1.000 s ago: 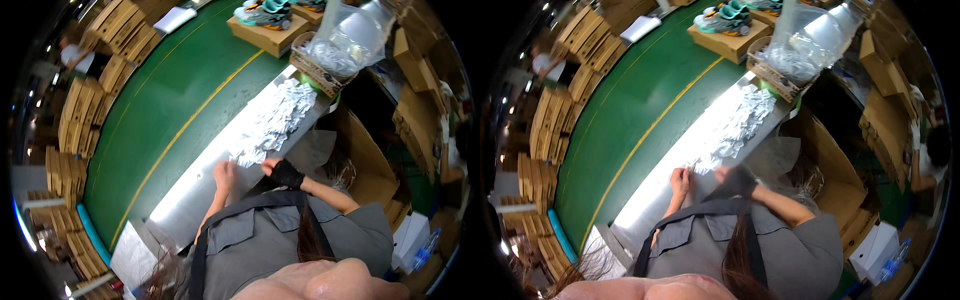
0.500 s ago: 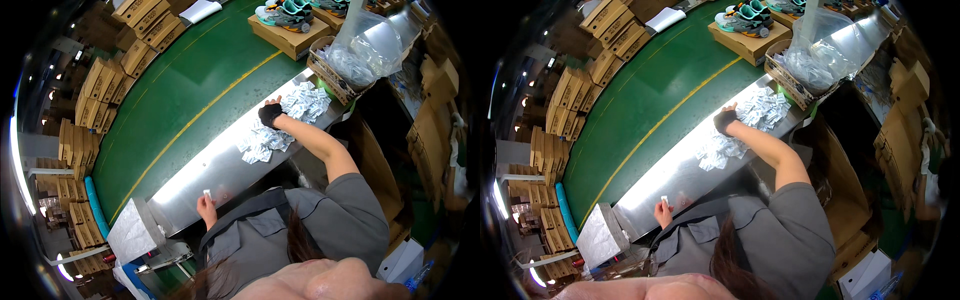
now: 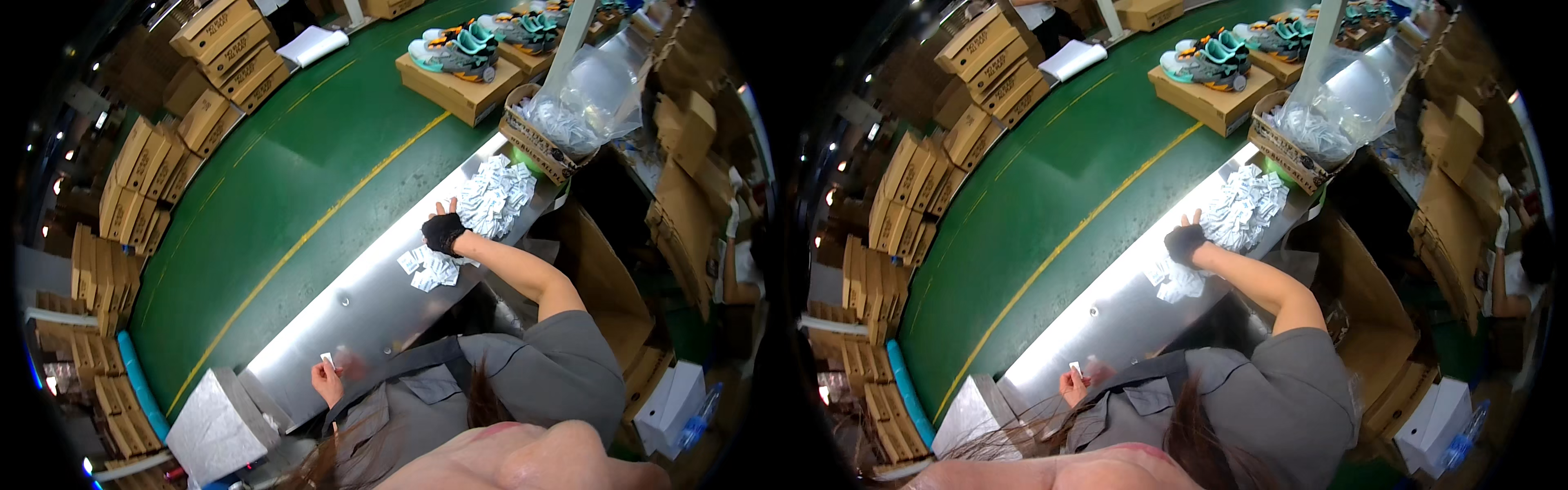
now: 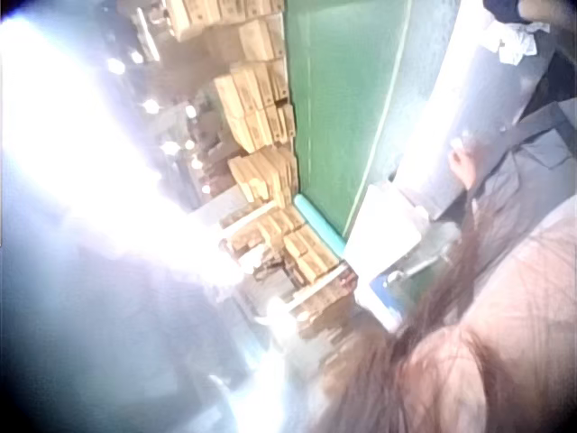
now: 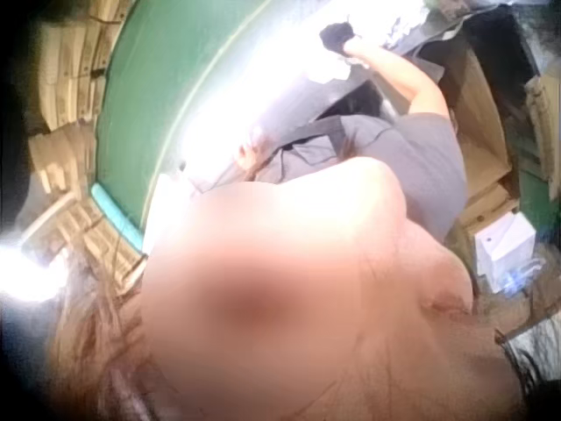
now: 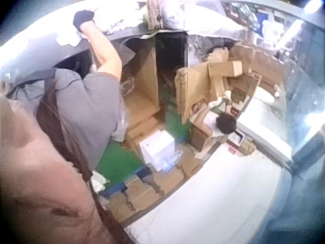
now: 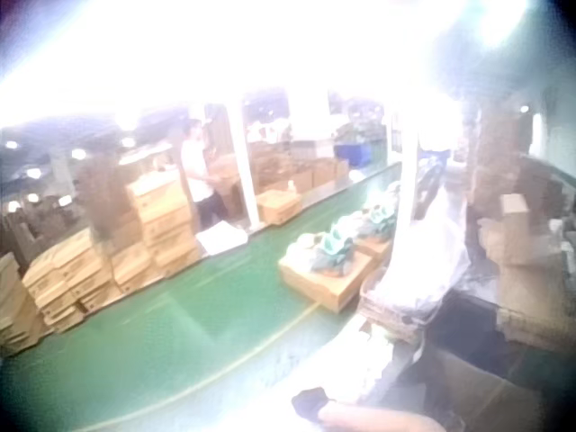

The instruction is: The person packs pairs of shoes into cardboard boxes on a conveyor belt. They place tissue paper into each box, insert the shoes, close the box, and move it down the line.

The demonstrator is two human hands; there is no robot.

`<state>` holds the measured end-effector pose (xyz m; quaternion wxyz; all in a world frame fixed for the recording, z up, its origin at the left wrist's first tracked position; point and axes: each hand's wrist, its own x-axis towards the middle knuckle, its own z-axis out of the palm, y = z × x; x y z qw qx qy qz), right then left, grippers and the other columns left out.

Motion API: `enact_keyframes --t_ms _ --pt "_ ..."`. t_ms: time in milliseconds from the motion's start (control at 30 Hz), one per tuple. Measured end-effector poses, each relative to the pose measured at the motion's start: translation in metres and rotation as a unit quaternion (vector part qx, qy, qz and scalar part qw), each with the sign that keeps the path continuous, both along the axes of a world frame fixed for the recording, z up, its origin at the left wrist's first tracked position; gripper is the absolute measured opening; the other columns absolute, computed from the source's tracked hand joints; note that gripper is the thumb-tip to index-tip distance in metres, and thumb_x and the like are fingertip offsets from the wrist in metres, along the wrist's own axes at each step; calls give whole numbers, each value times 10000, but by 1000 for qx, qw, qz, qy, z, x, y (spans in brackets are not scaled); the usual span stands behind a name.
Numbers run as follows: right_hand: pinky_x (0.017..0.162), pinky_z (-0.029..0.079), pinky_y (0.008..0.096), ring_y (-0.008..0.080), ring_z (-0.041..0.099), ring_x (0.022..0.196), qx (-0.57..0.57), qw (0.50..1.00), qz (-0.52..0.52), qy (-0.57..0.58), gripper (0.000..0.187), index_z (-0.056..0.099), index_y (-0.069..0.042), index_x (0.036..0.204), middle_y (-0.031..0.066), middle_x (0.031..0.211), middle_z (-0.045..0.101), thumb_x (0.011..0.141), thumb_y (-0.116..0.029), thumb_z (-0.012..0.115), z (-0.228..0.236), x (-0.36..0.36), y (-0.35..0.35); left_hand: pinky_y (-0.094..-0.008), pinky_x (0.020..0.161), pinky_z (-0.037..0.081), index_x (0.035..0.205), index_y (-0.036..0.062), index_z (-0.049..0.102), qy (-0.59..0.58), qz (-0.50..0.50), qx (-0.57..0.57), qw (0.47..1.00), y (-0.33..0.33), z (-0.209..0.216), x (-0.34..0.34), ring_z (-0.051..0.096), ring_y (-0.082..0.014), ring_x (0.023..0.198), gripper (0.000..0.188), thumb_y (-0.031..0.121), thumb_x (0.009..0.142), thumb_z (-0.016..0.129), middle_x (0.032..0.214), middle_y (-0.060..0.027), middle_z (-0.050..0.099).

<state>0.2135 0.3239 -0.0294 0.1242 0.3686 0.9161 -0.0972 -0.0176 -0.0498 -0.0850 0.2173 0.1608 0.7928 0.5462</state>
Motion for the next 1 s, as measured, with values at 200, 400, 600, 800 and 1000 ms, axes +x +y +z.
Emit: enact_keyframes --t_ms 200,400,600,800,1000 --pt "649 478 322 246 614 679 -113 926 -75 353 320 577 -34 1018 122 702 617 764 -226 607 154 -35 -38 -227 465 404 759 11 511 -39 -118 23 992 12 -23 -73 511 -88 494 224 201 873 541 584 -38 535" --pt "533 424 216 114 529 572 -463 728 198 465 277 587 -43 967 25 675 563 737 -175 664 352 -40 -146 -251 400 385 760 10 545 -53 -216 -33 974 29 -4 -119 479 -90 436 254 245 855 553 543 -27 530" --pt "478 371 253 158 513 527 -607 530 407 431 192 611 -63 931 49 691 545 769 -163 639 387 -51 -186 -237 416 378 740 17 542 -78 -223 -36 971 34 -10 -128 479 -75 454 227 212 855 555 554 -25 541" --pt "463 294 313 164 443 512 -578 516 379 506 176 622 -62 977 55 694 481 813 -112 580 374 -107 -164 -263 446 391 745 20 537 -53 -135 -32 989 20 -9 -121 493 -109 481 190 177 850 553 580 -45 545" --pt "713 423 326 200 556 777 -579 604 443 322 294 568 -50 1081 114 935 574 797 -114 612 316 -112 -104 -443 782 366 825 7 495 354 -96 -146 919 11 -3 -107 479 -322 889 95 92 791 521 968 -161 512"
